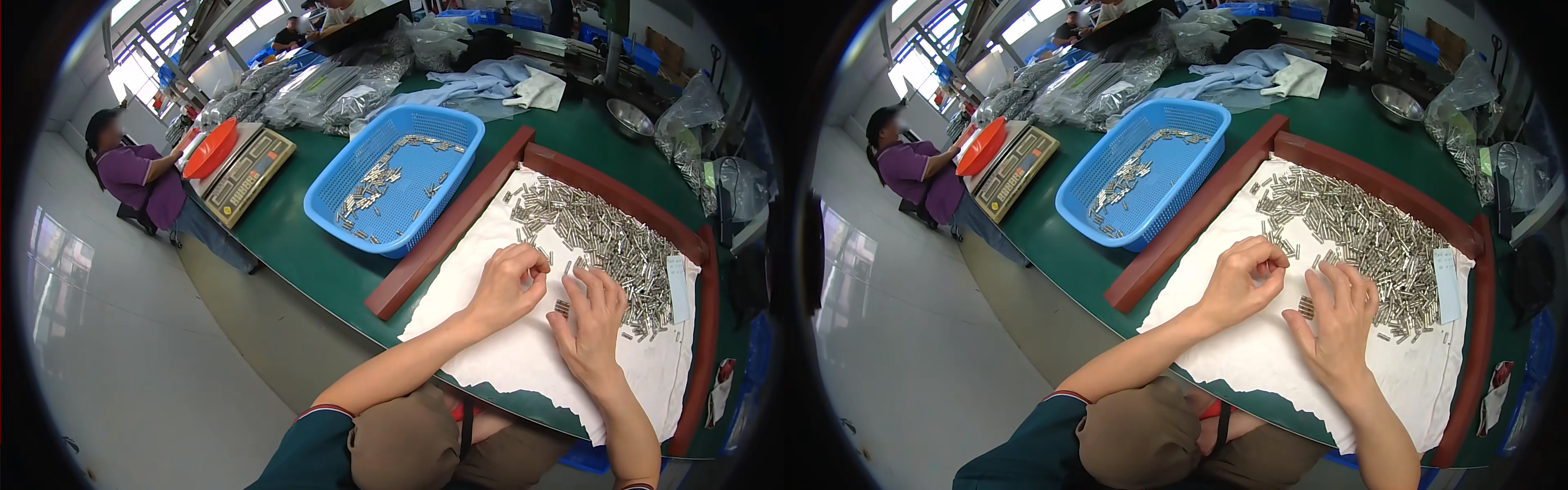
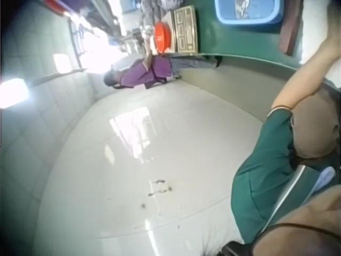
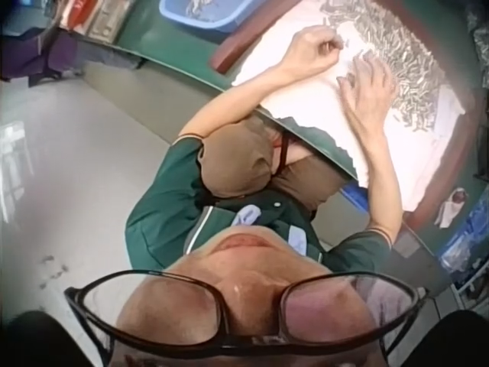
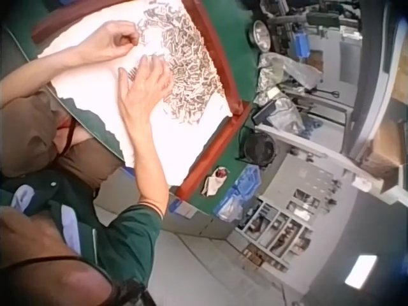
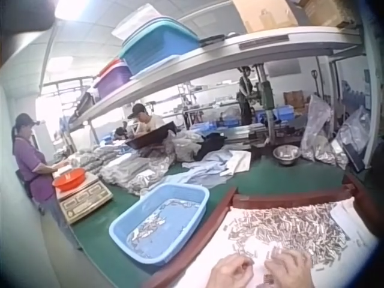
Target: Sorting and aligning small metal pins on a workbench in a manufacturing environment.
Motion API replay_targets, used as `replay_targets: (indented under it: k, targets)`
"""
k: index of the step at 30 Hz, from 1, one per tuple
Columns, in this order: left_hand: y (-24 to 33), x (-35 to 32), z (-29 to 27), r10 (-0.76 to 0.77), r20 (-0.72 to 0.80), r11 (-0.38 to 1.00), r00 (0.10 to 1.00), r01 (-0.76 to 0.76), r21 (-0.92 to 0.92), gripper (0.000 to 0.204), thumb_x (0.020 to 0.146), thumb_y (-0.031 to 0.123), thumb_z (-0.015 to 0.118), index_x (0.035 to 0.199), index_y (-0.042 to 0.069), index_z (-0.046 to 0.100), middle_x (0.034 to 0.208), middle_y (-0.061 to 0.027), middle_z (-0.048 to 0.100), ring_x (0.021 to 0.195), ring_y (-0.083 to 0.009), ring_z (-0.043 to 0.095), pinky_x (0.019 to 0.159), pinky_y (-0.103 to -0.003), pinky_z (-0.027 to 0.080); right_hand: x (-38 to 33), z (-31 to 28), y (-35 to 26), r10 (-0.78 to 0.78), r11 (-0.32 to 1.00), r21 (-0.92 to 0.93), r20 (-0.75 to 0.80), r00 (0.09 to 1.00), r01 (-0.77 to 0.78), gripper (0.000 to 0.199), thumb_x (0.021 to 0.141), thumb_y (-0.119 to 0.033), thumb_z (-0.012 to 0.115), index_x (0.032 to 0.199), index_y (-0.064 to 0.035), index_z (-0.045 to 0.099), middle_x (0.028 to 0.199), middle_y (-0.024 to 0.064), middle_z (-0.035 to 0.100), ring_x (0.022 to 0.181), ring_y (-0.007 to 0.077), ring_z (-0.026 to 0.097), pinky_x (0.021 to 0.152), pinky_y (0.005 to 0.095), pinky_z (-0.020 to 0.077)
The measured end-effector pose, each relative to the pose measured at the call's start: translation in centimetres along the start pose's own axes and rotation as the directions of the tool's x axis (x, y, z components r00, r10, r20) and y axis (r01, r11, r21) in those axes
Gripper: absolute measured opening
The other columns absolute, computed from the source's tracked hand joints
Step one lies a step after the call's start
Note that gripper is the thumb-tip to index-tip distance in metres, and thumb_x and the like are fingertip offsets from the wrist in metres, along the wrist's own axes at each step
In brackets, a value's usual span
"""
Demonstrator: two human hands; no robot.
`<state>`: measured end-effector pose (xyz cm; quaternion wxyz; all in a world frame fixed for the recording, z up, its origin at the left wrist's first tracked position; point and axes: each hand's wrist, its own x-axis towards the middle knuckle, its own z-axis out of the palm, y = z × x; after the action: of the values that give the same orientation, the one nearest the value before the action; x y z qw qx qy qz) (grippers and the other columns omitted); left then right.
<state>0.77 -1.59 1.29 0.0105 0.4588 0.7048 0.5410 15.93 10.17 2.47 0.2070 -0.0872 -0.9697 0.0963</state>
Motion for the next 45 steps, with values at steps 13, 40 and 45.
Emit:
replay_targets:
  k: [13,40,45]
  targets:
    - [0.0,-0.2,0.1,0.013,0.024,1.000,1.000,-0.013,0.006,0.008,0.076,-0.001,0.064,0.084,0.000,0.065,0.078,-0.0074,0.063,0.067,-0.0177,0.057,0.062,-0.030,0.048,-0.2,-0.1,-0.4,-0.026,0.996,0.088,-0.084,0.996,0.034,0.031,0.072,-0.014,0.076,0.099,-0.0018,0.068,0.094,0.0089,0.056,0.100,0.0282,0.048,0.092,0.0454,0.0316]
    - [8.4,-2.1,-24.2,0.653,0.144,0.385,0.744,-0.489,0.782,0.047,0.067,-0.006,0.062,0.113,0.000,0.065,0.124,-0.0208,0.059,0.115,-0.0367,0.060,0.097,-0.044,0.050,-1.4,2.0,0.7,-0.145,0.989,-0.034,-0.202,0.969,0.141,0.020,0.079,-0.007,0.068,0.097,-0.0004,0.063,0.092,0.0119,0.056,0.099,0.0319,0.051,0.096,0.0483,0.0355]
    - [27.8,-6.2,-57.6,0.351,0.134,-0.403,0.927,0.020,0.915,0.066,0.089,0.016,0.061,0.148,0.002,0.035,0.150,-0.0199,0.039,0.138,-0.0361,0.038,0.115,-0.042,0.030,-1.6,3.4,1.3,-0.156,0.987,0.003,-0.201,0.967,0.159,0.019,0.082,-0.005,0.064,0.100,0.0011,0.059,0.096,0.0137,0.051,0.107,0.0334,0.049,0.101,0.0490,0.0331]
